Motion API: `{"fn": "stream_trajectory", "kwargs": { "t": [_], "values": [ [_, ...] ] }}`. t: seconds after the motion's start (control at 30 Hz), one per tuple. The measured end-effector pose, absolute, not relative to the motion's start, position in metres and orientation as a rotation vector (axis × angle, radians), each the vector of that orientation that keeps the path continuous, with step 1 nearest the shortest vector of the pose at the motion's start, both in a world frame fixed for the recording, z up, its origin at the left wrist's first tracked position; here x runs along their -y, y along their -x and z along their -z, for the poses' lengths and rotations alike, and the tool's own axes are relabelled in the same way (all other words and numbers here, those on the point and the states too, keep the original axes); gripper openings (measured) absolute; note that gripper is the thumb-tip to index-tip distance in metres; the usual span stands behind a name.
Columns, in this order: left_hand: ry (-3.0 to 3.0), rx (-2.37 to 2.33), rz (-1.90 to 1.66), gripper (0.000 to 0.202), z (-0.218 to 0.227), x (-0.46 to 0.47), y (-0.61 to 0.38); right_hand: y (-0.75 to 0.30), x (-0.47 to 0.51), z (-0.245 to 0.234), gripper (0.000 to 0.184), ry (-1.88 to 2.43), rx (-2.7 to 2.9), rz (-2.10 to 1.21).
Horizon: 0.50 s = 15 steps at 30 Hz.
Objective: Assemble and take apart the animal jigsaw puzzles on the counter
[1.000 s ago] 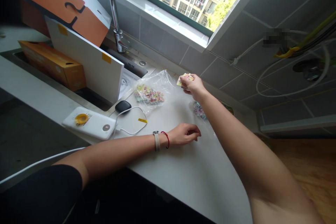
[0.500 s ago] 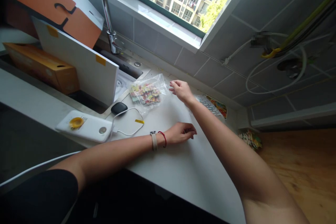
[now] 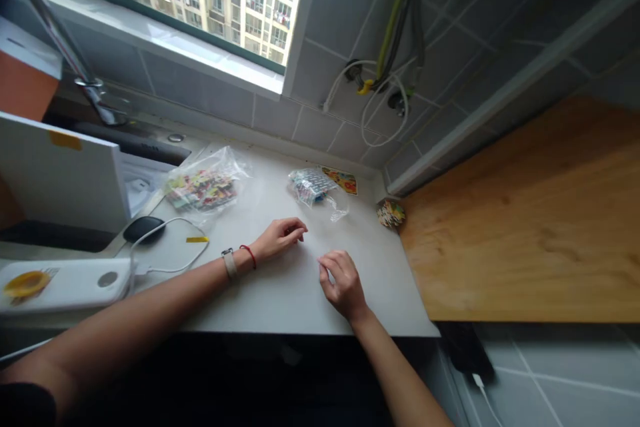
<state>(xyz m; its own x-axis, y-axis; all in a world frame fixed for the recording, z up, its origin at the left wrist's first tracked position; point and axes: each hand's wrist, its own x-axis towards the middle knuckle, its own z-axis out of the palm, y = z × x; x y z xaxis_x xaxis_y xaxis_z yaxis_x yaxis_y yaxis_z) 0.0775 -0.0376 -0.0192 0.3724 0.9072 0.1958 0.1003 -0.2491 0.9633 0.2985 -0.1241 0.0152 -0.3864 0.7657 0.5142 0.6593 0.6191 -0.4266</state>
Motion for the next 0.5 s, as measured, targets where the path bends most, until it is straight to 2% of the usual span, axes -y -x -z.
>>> {"fn": "stream_trajectory", "kwargs": {
  "t": [0.17,0.33,0.5],
  "values": [
    [-1.726,-0.980,-0.969,0.030,0.017,0.041,-0.078,-0.323,0.140,0.009,0.026,1.333,1.956,-0.084],
    [-1.848,-1.066,-0.908,0.033,0.019,0.044,-0.079,-0.326,0.132,0.017,0.018,1.367,1.873,-0.179],
    [-2.249,-1.073,-0.746,0.029,0.018,0.051,-0.084,-0.332,0.130,0.023,0.011,1.463,1.804,-0.289]
  ]
}}
